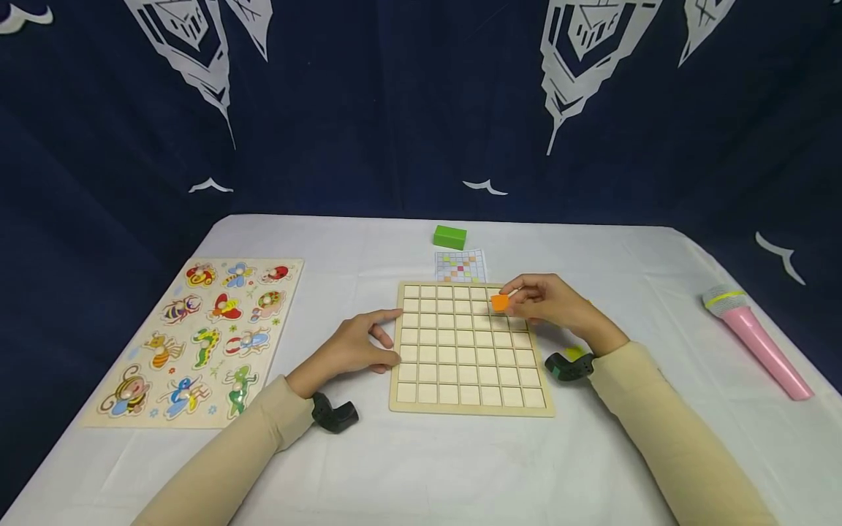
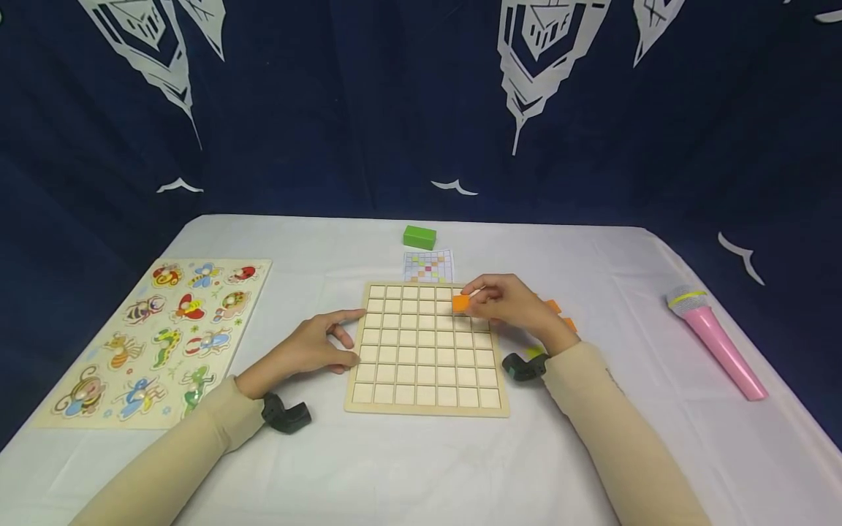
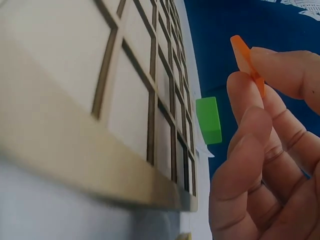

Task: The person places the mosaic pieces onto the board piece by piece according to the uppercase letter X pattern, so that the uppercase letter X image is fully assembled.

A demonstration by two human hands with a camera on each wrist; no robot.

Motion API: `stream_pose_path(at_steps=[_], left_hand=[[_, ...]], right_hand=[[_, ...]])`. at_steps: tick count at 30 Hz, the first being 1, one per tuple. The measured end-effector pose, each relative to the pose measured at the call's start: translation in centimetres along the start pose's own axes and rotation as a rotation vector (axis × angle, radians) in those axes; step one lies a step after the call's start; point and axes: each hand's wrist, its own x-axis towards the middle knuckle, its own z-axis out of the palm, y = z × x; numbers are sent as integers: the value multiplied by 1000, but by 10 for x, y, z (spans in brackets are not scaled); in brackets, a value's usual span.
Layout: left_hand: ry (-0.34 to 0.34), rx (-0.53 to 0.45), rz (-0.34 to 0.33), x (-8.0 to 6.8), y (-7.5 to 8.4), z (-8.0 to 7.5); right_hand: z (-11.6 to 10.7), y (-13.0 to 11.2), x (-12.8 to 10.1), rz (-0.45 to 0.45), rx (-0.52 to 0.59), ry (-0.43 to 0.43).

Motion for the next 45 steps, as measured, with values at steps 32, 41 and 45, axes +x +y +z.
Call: stream_pose_path(at_steps=[32,41,45], left_hand=[[5,11,-1,-1,2,-1],[-2,9,-9,-3,5,-2],[-5,8,-10,-2,5,-1]], right_hand=[[57,-28,56,30,8,-12],[73,-33,64,46,-31,1],[78,-35,67,59,-65,0]])
